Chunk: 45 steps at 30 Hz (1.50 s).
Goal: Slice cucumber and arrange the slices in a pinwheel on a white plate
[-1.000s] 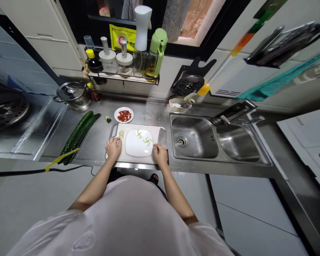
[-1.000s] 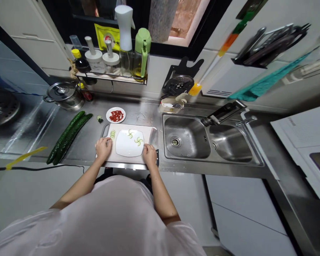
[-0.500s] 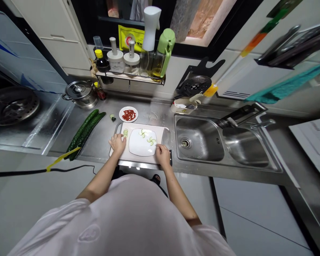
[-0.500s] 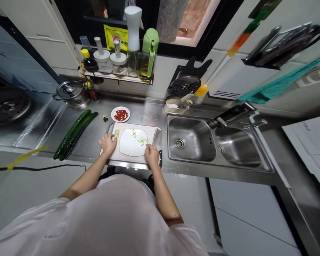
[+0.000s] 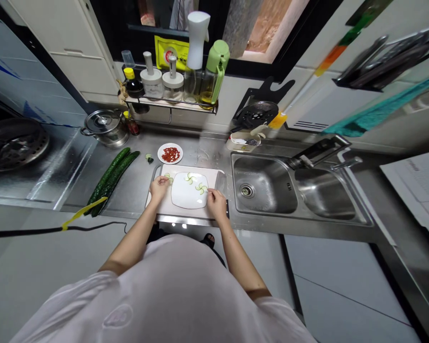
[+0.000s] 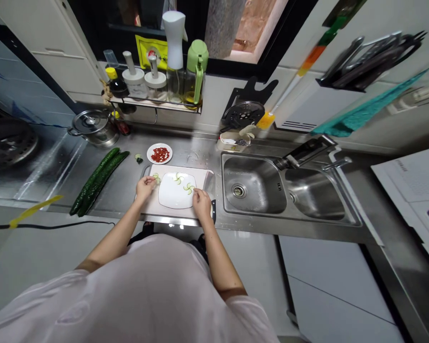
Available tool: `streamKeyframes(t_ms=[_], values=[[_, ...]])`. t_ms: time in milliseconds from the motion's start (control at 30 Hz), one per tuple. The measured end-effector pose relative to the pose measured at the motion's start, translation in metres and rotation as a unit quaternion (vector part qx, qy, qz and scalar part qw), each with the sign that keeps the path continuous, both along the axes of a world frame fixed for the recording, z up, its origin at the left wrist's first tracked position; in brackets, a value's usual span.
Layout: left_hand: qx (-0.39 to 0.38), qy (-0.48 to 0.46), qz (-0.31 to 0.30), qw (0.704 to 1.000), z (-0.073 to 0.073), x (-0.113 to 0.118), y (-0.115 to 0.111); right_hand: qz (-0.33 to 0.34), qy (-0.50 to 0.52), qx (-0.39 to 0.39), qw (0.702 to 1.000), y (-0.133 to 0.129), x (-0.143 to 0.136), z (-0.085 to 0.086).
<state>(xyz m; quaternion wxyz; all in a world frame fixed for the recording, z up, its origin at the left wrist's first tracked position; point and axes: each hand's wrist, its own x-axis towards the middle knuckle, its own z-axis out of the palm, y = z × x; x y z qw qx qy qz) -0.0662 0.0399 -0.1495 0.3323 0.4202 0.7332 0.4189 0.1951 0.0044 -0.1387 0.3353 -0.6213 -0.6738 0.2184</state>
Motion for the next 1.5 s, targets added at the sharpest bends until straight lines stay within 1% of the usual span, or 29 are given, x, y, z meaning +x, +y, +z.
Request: streamKeyframes(t_ms=[67,100,167,267,367,500,600,700,833,933,1033,1133,1233,1300,1400,1500], values=[[0.039,-0.092,-0.013,0.995,0.012,0.004,0.002,0.009,0.014,0.010,1.000,0.006,-0.006,0.013],[0.061,-0.120,-0.023,0.991,0.019,0.006,0.003,0.012,0.022,0.018,1.000,0.009,-0.010,0.019],[0.096,-0.138,-0.040,0.985,0.037,0.011,0.001,0.025,0.038,0.029,0.999,0.014,-0.017,0.033],[0.122,-0.151,-0.059,0.979,0.064,0.019,-0.006,0.041,0.060,0.049,0.996,0.020,-0.029,0.053],[0.135,-0.147,-0.075,0.977,0.084,0.024,-0.014,0.061,0.073,0.054,0.994,0.023,-0.038,0.071],[0.144,-0.129,-0.104,0.976,0.101,0.028,-0.021,0.109,0.083,0.070,0.988,0.023,-0.047,0.093],[0.147,-0.108,-0.133,0.974,0.109,0.032,-0.026,0.149,0.075,0.079,0.983,0.022,-0.052,0.107],[0.149,-0.089,-0.159,0.972,0.114,0.036,-0.030,0.177,0.057,0.078,0.979,0.021,-0.054,0.115],[0.146,-0.070,-0.183,0.970,0.118,0.041,-0.034,0.199,0.035,0.076,0.976,0.019,-0.054,0.117],[0.142,-0.064,-0.195,0.969,0.116,0.043,-0.038,0.203,0.022,0.073,0.976,0.015,-0.053,0.114],[0.130,-0.045,-0.192,0.972,0.107,0.042,-0.043,0.203,0.007,0.066,0.977,0.009,-0.050,0.110],[0.122,-0.025,-0.180,0.976,0.093,0.042,-0.050,0.196,-0.014,0.055,0.979,0.004,-0.044,0.109],[0.104,-0.021,-0.170,0.980,0.080,0.043,-0.056,0.183,-0.035,0.044,0.982,0.001,-0.040,0.109],[0.084,-0.025,-0.169,0.982,0.074,0.045,-0.060,0.174,-0.043,0.036,0.983,-0.002,-0.038,0.108],[0.059,-0.062,-0.196,0.977,0.070,0.049,-0.069,0.159,-0.040,0.033,0.986,-0.008,-0.039,0.102],[0.026,-0.106,-0.243,0.964,0.069,0.048,-0.081,0.148,-0.030,0.032,0.988,-0.015,-0.043,0.090]])
